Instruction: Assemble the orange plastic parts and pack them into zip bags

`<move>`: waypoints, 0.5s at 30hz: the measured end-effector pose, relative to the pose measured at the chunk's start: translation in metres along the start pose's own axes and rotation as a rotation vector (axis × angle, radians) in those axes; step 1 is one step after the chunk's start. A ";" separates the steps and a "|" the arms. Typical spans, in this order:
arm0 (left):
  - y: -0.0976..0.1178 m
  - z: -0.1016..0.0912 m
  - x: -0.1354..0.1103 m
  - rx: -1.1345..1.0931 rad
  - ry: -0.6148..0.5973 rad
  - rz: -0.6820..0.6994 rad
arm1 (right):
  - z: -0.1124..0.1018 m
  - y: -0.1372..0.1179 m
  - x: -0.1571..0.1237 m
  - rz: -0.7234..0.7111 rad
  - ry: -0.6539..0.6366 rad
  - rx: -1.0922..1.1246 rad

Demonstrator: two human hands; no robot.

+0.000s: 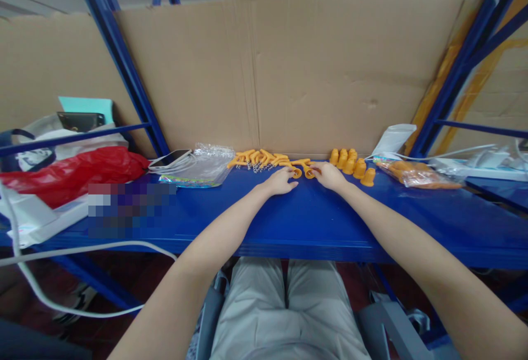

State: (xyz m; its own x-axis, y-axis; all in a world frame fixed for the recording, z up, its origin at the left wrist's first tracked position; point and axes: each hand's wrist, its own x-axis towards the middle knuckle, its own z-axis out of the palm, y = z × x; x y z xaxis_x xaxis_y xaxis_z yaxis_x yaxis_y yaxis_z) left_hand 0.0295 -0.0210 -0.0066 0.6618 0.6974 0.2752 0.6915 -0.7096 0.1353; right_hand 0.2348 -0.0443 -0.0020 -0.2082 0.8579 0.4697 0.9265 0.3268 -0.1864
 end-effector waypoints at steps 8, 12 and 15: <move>0.002 0.000 -0.001 0.019 -0.029 0.024 | 0.000 -0.001 -0.001 -0.001 -0.007 0.038; 0.003 0.001 0.000 0.000 -0.041 0.038 | 0.004 0.003 0.001 -0.018 0.008 0.121; 0.002 0.002 0.000 -0.012 -0.045 0.041 | 0.007 0.005 0.002 -0.021 0.025 0.162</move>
State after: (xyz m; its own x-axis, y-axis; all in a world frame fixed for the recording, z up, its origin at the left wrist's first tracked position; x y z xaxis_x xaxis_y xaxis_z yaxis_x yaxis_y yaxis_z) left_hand 0.0315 -0.0221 -0.0079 0.7017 0.6716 0.2379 0.6606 -0.7383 0.1358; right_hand 0.2367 -0.0381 -0.0076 -0.2173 0.8407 0.4960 0.8588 0.4062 -0.3122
